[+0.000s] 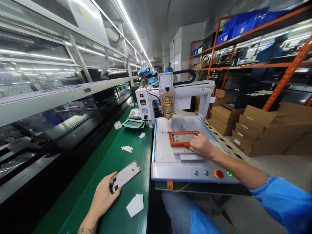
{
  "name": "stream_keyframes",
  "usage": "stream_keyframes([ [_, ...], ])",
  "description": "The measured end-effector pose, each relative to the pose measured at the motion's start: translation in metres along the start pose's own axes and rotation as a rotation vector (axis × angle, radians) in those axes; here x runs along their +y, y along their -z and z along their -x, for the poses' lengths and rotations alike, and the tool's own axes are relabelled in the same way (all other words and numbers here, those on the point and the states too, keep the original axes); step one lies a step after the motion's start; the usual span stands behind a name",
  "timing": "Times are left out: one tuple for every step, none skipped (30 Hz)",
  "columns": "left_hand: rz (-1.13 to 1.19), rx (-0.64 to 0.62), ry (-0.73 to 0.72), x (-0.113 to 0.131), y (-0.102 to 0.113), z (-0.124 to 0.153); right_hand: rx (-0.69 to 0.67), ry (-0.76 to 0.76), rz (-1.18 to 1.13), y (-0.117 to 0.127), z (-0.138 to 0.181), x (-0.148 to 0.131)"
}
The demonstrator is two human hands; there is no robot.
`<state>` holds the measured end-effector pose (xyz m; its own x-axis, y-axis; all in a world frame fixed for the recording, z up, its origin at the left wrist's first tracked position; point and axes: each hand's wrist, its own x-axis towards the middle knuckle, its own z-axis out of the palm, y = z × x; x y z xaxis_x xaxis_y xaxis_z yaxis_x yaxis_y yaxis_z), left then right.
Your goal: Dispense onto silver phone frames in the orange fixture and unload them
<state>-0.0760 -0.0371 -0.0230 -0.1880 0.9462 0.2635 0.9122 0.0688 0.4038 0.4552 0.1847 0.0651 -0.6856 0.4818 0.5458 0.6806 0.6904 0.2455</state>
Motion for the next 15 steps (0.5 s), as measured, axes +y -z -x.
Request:
stream_keyframes([
  [-0.001,0.000,0.000,0.000,0.000,0.000,0.032,-0.081,-0.020,0.002,-0.004,0.005],
  [-0.004,-0.002,0.002,0.000,0.000,0.000,0.064,-0.207,-0.054,0.003,-0.010,0.012],
  [-0.006,-0.003,0.003,0.000,0.000,0.000,0.092,-0.349,-0.094,0.005,-0.018,0.021],
  [-0.008,-0.005,0.003,0.000,0.000,0.000,0.113,-0.477,-0.131,0.006,-0.027,0.032],
  [-0.010,-0.005,0.002,0.000,0.000,0.000,0.124,-0.568,-0.162,0.007,-0.035,0.042],
  [-0.013,-0.007,0.000,0.000,0.000,0.000,0.125,-0.617,-0.185,0.007,-0.042,0.052],
  [-0.015,-0.007,-0.001,0.000,0.000,0.000,0.119,-0.629,-0.199,0.008,-0.048,0.060],
  [-0.018,-0.009,-0.001,-0.001,0.000,0.000,0.103,-0.615,-0.219,0.008,-0.051,0.066],
  [-0.021,-0.012,0.000,-0.001,0.000,-0.001,0.075,-0.591,-0.257,0.008,-0.053,0.069],
  [-0.024,-0.016,0.001,-0.001,0.000,-0.001,0.030,-0.553,-0.306,0.008,-0.053,0.069],
  [-0.027,-0.019,0.002,-0.001,0.000,-0.001,-0.039,-0.502,-0.357,0.009,-0.051,0.067],
  [-0.030,-0.020,0.001,-0.001,0.000,-0.001,-0.130,-0.449,-0.396,0.009,-0.049,0.063],
  [-0.034,-0.020,0.000,-0.001,0.000,-0.001,-0.235,-0.399,-0.415,0.009,-0.047,0.059],
  [-0.037,-0.018,-0.001,-0.001,0.000,-0.001,-0.336,-0.363,-0.410,0.009,-0.046,0.055],
  [-0.041,-0.016,-0.002,0.000,0.001,-0.001,-0.421,-0.348,-0.387,0.009,-0.046,0.051],
])
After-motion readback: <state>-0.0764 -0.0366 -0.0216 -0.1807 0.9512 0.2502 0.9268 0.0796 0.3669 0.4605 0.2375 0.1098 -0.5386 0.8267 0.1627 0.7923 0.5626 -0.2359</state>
